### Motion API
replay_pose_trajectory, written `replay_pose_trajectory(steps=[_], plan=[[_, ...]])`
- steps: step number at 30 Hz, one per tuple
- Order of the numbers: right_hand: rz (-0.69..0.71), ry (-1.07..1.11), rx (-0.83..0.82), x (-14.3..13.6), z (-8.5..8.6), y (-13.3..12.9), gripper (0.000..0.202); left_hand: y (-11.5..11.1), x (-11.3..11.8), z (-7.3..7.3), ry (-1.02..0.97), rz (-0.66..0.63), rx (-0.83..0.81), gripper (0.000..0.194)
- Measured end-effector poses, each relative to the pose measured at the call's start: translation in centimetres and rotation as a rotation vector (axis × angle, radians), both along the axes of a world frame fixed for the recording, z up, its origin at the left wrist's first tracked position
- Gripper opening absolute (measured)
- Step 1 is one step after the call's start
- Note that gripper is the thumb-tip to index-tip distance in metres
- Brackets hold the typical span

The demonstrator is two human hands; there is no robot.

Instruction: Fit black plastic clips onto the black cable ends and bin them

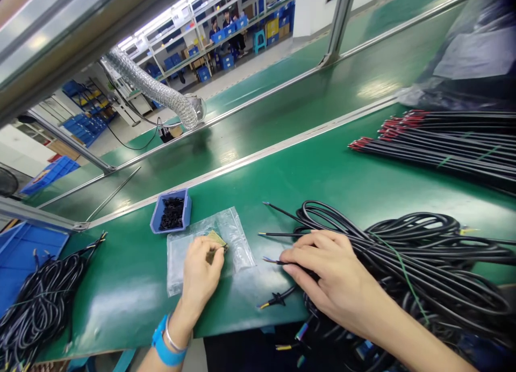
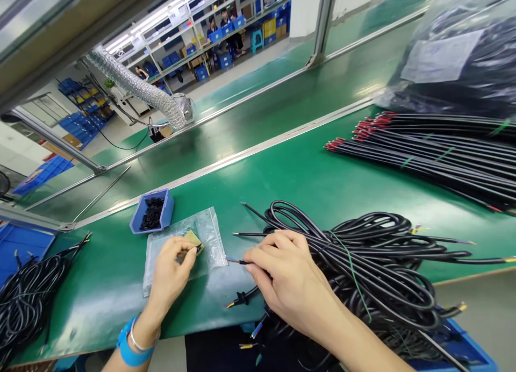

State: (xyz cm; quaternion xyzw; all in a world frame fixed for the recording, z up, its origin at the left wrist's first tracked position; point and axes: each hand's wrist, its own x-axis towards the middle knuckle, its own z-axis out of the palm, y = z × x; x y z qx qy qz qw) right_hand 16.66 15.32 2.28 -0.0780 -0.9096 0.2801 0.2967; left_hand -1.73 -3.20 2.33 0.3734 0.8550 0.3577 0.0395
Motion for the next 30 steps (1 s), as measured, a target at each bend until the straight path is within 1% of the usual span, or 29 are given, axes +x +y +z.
replay_pose_trajectory(steps=[1,3,4,5,6,8,11,17,19,21,24,30], plan=[[-0.003,-0.004,-0.009,0.0,0.1,0.0,0.015,0.4,0.7,0.0,-0.194,0.049,0.106,0.012],[0.000,-0.011,-0.024,0.1,0.4,0.0,0.016,1.4,2.4,-0.3,-0.569,0.096,0.292,0.017],[0.004,-0.015,-0.031,0.1,0.5,0.0,0.016,1.9,3.4,-0.4,-0.706,0.102,0.364,0.019],[0.008,-0.019,-0.039,0.1,0.6,0.0,0.016,2.4,4.3,-0.6,-0.798,0.100,0.419,0.021],[0.014,-0.024,-0.047,0.1,0.7,0.1,0.016,2.8,5.2,-0.7,-0.850,0.100,0.460,0.023],[0.026,-0.025,-0.066,0.1,0.8,0.1,0.017,3.5,6.4,-0.7,-0.889,0.105,0.507,0.024],[0.031,-0.016,-0.092,0.1,0.8,0.1,0.018,3.9,7.1,-0.6,-0.894,0.108,0.527,0.024],[0.027,0.000,-0.105,0.0,0.8,0.1,0.019,3.4,7.0,-0.2,-0.820,0.035,0.525,0.021],[0.036,0.003,-0.105,0.0,0.8,0.1,0.018,3.2,7.0,-0.3,-0.858,0.000,0.551,0.019],[0.045,0.004,-0.109,0.0,0.8,0.1,0.018,3.1,7.0,-0.4,-0.919,-0.023,0.577,0.022],[0.038,0.031,-0.120,0.0,0.7,0.2,0.017,3.2,6.9,-0.7,-0.965,-0.023,0.588,0.025],[0.010,0.088,-0.146,-0.2,0.7,0.3,0.016,3.4,6.6,-1.1,-0.925,-0.026,0.645,0.026]])
